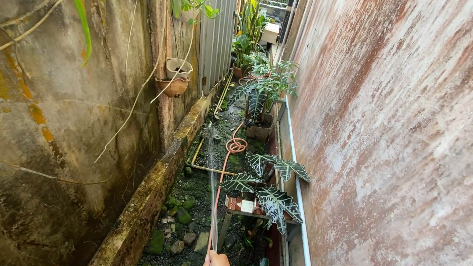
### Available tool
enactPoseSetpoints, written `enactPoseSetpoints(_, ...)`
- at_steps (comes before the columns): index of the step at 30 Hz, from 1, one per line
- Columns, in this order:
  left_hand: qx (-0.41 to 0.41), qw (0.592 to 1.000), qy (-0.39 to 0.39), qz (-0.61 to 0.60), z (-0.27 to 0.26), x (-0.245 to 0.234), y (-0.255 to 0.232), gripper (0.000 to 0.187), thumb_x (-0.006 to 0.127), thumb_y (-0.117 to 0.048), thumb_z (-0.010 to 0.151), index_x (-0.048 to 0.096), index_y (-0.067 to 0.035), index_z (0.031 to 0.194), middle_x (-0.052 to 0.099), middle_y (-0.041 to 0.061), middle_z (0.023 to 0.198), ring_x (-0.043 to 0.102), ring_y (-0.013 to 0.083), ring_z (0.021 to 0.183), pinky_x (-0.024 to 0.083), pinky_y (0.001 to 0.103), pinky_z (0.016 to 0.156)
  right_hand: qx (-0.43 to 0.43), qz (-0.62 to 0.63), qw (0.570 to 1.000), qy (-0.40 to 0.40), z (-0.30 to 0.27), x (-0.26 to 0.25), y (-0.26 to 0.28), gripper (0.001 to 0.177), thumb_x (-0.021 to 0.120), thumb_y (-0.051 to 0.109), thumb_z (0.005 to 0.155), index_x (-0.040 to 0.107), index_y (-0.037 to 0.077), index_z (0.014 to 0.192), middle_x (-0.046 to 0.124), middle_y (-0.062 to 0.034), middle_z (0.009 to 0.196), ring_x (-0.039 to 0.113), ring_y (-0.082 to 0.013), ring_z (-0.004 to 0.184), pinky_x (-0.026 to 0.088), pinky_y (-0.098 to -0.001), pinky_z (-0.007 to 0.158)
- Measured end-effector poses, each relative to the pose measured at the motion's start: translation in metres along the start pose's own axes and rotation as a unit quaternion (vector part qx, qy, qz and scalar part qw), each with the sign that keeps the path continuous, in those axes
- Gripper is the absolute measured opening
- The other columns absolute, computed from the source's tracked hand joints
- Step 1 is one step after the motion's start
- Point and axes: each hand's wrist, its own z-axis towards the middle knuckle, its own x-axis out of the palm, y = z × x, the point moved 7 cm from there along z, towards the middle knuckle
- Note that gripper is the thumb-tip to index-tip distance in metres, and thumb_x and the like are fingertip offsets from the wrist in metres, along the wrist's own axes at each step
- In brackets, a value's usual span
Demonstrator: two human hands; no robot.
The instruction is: Watering various potted plants in a narrow outdoor alleyway using a hose.
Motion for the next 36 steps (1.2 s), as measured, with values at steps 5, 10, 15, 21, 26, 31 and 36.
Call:
enactPoseSetpoints(5,-0.037,0.999,-0.02,0.021,0.045,0.019,-0.028,0.051,0.04,-0.061,0.104,0.064,-0.016,0.099,0.052,-0.002,0.063,0.051,0.0144,0.051,0.043,0.036,0.044,0.041,0.02,0.999,-0.003,0.003,0.012,0.003,0.044,0.057,0.031,0.097,0.06,0.003,0.063,0.05,-0.0004,0.052,0.042,-0.0141,0.043,0.035,-0.0355,0.046)
enactPoseSetpoints(10,-0.064,0.995,-0.051,0.051,0.044,0.014,-0.028,0.055,0.038,-0.065,0.101,0.06,-0.016,0.089,0.058,0.001,0.065,0.053,0.0183,0.05,0.042,0.035,0.043,0.036,-0.003,0.999,0.01,-0.011,0.017,0.017,0.043,0.055,0.029,0.096,0.055,0.005,0.061,0.05,-0.0011,0.052,0.043,-0.0153,0.043,0.034,-0.0371,0.046)
enactPoseSetpoints(15,-0.058,0.996,-0.048,0.039,0.042,0.018,-0.031,0.056,0.038,-0.065,0.099,0.062,-0.015,0.09,0.064,0.004,0.069,0.06,0.0198,0.053,0.048,0.036,0.046,0.027,0.016,0.999,0.013,-0.007,0.019,0.017,0.042,0.055,0.029,0.095,0.056,0.005,0.061,0.05,-0.0011,0.053,0.044,-0.0157,0.045,0.035,-0.0377,0.047)
enactPoseSetpoints(21,-0.05,0.996,-0.034,0.06,0.048,0.019,-0.031,0.053,0.04,-0.066,0.099,0.058,-0.018,0.085,0.058,0.002,0.059,0.051,0.0187,0.043,0.039,0.034,0.037,0.009,0.021,1.0,0.002,-0.015,0.014,0.027,0.044,0.055,0.03,0.095,0.057,0.003,0.061,0.052,-0.0029,0.053,0.044,-0.0166,0.044,0.034,-0.0383,0.046)
enactPoseSetpoints(26,-0.125,0.986,-0.015,0.109,0.052,0.026,-0.016,0.062,0.037,-0.074,0.095,0.05,-0.019,0.072,0.039,-0.001,0.05,0.035,0.0172,0.038,0.025,0.033,0.036,-0.016,0.024,1.0,-0.003,-0.041,0.0,0.062,0.045,0.055,0.036,0.096,0.062,0.002,0.067,0.056,-0.0034,0.055,0.048,-0.0169,0.045,0.037,-0.0384,0.046)
enactPoseSetpoints(31,-0.189,0.97,0.002,0.151,0.056,0.04,-0.012,0.071,0.034,-0.084,0.091,0.034,-0.02,0.061,0.026,-0.003,0.044,0.025,0.0167,0.034,0.017,0.032,0.035,0.023,-0.009,1.0,-0.01,-0.052,-0.01,0.093,0.044,0.05,0.036,0.095,0.061,0.002,0.07,0.056,-0.0079,0.055,0.048,-0.0228,0.043,0.037,-0.041,0.044)
enactPoseSetpoints(36,-0.235,0.962,0.002,0.137,0.027,0.05,-0.029,0.077,0.035,-0.088,0.089,0.03,-0.017,0.06,0.022,-0.002,0.043,0.025,0.0175,0.033,0.02,0.032,0.035,-0.019,-0.004,1.0,-0.01,-0.029,0.0,0.098,0.046,0.052,0.039,0.094,0.064,0.002,0.071,0.06,-0.0066,0.059,0.051,-0.0202,0.045,0.039,-0.0399,0.044)
